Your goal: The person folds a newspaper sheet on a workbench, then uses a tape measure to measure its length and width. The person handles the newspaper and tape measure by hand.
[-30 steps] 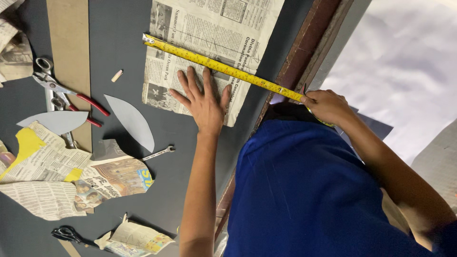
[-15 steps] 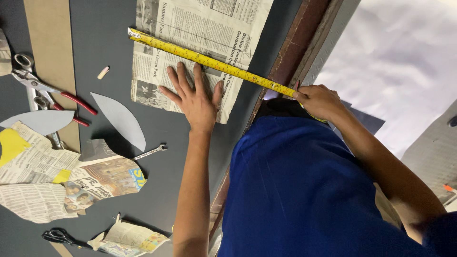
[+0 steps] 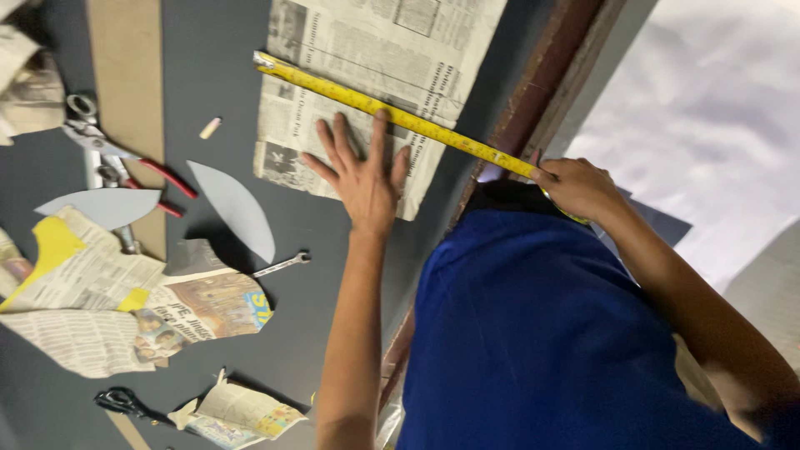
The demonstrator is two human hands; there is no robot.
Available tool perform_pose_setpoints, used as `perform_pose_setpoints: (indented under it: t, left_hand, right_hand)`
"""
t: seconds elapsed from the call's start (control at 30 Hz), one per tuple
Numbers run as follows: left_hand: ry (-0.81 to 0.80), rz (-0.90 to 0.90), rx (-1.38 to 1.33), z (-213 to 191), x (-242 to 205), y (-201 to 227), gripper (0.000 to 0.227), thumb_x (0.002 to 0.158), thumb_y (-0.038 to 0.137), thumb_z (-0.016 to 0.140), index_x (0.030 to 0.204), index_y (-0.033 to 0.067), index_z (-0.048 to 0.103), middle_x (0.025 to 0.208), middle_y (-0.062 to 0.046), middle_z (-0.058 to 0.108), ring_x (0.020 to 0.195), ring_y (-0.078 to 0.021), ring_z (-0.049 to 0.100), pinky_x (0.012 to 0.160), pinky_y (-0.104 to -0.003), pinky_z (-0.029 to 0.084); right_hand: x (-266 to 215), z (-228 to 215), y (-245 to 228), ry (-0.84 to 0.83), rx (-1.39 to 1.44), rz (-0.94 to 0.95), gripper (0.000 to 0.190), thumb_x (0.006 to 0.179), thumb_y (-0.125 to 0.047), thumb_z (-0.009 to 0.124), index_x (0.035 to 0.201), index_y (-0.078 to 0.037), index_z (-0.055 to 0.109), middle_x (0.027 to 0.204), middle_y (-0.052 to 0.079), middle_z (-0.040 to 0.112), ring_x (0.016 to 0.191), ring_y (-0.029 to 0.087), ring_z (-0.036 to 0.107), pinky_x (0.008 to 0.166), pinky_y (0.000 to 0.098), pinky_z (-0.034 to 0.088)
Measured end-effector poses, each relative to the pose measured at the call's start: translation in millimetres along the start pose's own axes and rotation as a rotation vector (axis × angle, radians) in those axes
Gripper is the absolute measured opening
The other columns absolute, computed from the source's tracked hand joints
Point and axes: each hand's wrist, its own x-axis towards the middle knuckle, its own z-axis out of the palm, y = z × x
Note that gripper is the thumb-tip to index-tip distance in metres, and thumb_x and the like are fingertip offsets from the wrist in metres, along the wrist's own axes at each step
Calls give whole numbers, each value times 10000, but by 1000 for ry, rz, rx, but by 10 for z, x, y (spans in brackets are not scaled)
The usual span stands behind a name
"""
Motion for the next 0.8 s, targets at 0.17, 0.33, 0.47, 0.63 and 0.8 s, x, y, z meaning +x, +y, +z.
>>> perform_pose_setpoints:
  t: [0.17,0.33,0.47,0.63,0.8]
  left_hand:
    - [-12,-9,13,-43,26,1,671,972,551,665,1563,316,452,1639,-256,287,1571,-455,100,1201,-745,-64]
    - [-5,-6,7,-38,14,6,672,975,553,661,1564,307,454,1642,-257,280,1571,-456,97,1201,-748,-60]
    - [-20,-9,-6,-49,41,-17,676,978,551,668,1569,300,455,1646,-253,274,1571,-458,95,1201,-749,-59]
    - [0,2,3,-10,24,2,676,971,543,690,1560,294,470,1635,-255,272,1561,-464,91,1193,-750,-66]
    - [-21,-1,-23,-13,4,-11,671,979,534,703,1560,283,481,1651,-254,275,1565,-465,91,1192,-746,-74]
  right_hand:
    - [52,-37,-63,-55,-3,42,498,1048,-533,428,938,-143,716,905,111,742,943,333,701,889,517,501]
    - [37,-32,-36,-51,16,38,482,1040,-536,425,957,-171,728,909,107,741,950,324,692,884,506,497]
    - [67,-31,-30,-70,21,70,507,1054,-552,429,961,-150,724,885,133,752,924,334,716,891,500,505]
    - [43,-11,12,-8,18,-8,480,1039,-535,440,956,-152,717,900,106,727,922,342,681,848,514,493]
    - [11,-22,-10,-57,37,52,493,1048,-534,438,948,-149,729,882,112,737,906,332,702,861,490,508]
